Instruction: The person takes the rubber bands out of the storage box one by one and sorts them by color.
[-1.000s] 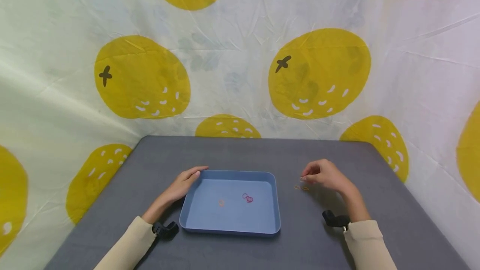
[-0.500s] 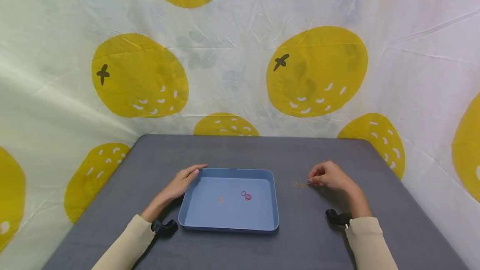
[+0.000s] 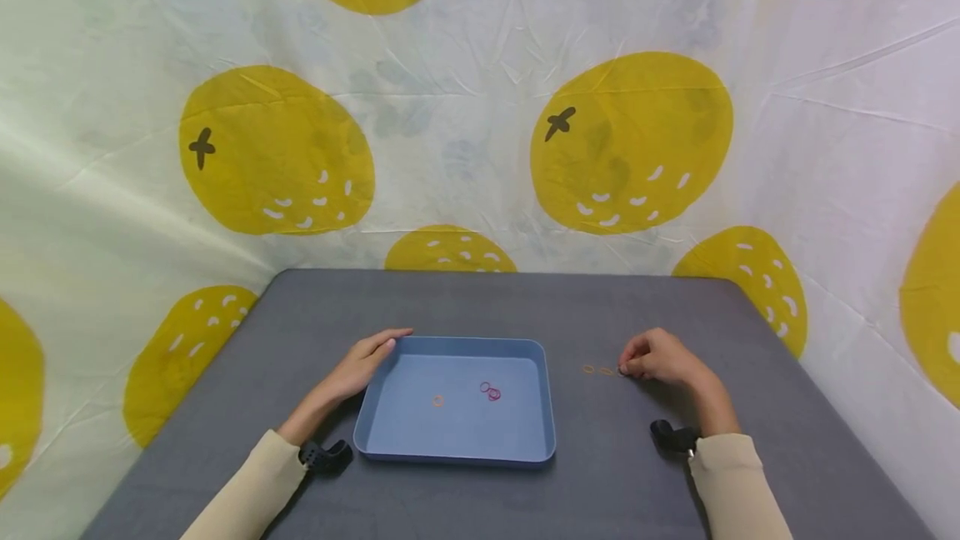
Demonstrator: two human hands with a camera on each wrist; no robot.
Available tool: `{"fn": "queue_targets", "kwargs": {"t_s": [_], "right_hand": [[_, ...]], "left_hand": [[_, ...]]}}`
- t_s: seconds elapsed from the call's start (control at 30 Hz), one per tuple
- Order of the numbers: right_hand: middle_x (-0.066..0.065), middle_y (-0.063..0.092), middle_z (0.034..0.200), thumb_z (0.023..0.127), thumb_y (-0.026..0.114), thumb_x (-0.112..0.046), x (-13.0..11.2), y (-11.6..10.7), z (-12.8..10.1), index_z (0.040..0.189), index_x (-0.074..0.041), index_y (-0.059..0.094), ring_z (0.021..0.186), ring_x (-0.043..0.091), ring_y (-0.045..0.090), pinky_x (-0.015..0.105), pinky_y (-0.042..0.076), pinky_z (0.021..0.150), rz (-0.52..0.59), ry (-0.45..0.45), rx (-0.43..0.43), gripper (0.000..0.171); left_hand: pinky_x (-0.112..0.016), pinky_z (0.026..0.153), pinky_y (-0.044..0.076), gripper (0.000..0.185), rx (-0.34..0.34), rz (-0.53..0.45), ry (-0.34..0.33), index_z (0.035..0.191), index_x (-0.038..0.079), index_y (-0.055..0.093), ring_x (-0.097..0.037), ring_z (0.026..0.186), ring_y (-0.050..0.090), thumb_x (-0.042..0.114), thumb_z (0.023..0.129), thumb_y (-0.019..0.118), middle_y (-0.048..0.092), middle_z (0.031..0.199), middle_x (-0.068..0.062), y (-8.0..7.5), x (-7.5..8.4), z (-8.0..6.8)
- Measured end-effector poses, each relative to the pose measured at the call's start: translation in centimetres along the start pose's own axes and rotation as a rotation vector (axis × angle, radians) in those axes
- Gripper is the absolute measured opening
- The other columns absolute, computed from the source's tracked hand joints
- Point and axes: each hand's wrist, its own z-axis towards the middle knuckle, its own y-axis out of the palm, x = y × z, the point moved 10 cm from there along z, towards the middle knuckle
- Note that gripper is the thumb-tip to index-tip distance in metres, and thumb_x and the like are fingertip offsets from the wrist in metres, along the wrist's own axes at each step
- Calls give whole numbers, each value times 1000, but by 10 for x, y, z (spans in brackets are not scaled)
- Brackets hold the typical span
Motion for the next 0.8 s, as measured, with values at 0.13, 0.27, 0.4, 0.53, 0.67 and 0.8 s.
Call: {"fn": "queue_targets", "kwargs": {"t_s": [0.13,0.27,0.4,0.53,0.67,0.8], "right_hand": [[7,73,81,92,74,-6,-1,-1,0,92,2,75,70,8,60,26,54,60,-20,15,20,8],[7,73,81,92,74,-6,-2,-2,0,92,2,76,70,8,60,26,54,61,-35,28,26,8],[6,72,80,92,74,-7,-2,-2,1,91,2,76,70,8,60,26,53,61,-42,35,30,9],[5,71,78,91,75,-7,-3,-2,2,90,1,76,69,8,59,26,52,60,-61,38,42,9],[4,70,77,90,75,-8,-1,-1,2,90,0,76,69,10,58,26,52,59,-74,53,47,8],[3,70,77,90,76,-8,2,-1,2,90,-1,76,70,12,58,26,52,60,-80,79,54,7]], "left_hand": [[-59,121,34,41,2,4,-6,150,22,56,-33,149,45,31,113,42,54,156,-7,-1,3,-1],[-59,121,34,41,4,0,-5,150,22,56,-33,149,45,31,113,42,54,155,-7,-2,3,0],[-59,120,34,40,1,-6,2,150,21,56,-33,149,45,31,113,42,55,155,-7,-1,1,0],[-60,120,35,41,4,-5,8,150,20,56,-34,148,45,29,113,42,55,155,-8,-2,1,-1],[-60,120,35,40,10,5,6,150,20,57,-34,148,46,29,113,42,56,154,-8,-2,0,-1],[-59,120,35,40,11,-1,3,149,21,57,-33,148,46,30,113,43,56,154,-7,-1,-1,-1]]}}
